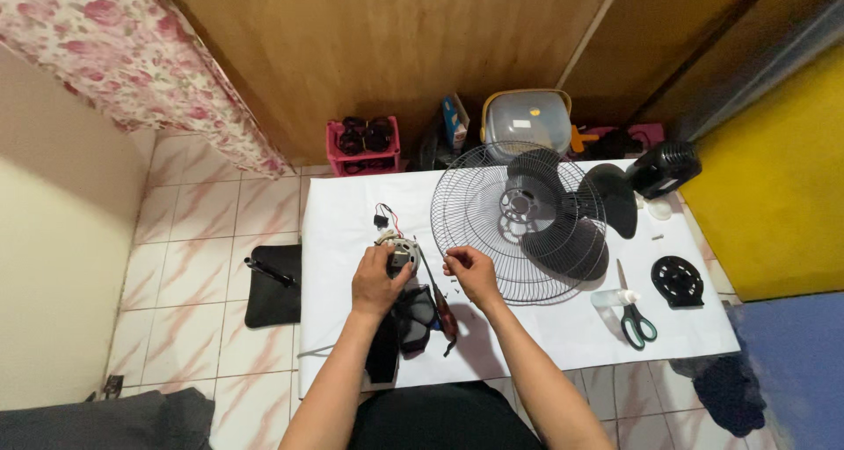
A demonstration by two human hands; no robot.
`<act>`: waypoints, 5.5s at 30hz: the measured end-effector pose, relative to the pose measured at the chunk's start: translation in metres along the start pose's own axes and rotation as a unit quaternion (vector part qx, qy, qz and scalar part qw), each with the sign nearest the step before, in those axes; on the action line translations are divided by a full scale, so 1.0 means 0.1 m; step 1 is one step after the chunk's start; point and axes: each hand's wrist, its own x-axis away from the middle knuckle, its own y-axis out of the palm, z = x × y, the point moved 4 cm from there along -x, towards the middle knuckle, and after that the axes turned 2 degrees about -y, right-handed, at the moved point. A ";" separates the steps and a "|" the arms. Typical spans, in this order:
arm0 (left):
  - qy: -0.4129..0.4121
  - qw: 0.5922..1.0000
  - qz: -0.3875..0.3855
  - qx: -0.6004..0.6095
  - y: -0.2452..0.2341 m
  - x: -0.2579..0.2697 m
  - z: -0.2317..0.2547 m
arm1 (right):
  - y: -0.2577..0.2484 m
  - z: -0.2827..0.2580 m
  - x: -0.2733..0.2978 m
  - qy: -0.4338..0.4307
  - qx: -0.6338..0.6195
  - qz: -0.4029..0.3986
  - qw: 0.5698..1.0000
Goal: The person works on a disassembled fan motor assembly on a table, using a screwdriver to tighten screws and adjusting wires. The fan cage and blades remain detached on the table throughout the clip.
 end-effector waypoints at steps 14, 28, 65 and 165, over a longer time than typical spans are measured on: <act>-0.003 0.996 -0.022 0.082 -0.10 -0.03 -0.03 | 0.53 -0.30 -0.18 -0.048 0.000 -0.083 0.995; -0.012 0.993 -0.054 0.102 -0.04 -0.02 -0.06 | 0.72 -0.36 -0.46 -0.054 0.300 -0.086 0.949; 0.022 0.988 -0.067 0.134 -0.14 -0.06 0.00 | 0.36 -0.18 -0.16 0.035 0.177 -0.022 0.983; 0.055 0.994 -0.026 0.088 0.10 0.16 -0.12 | -0.24 0.57 0.39 -0.003 0.576 -0.061 0.815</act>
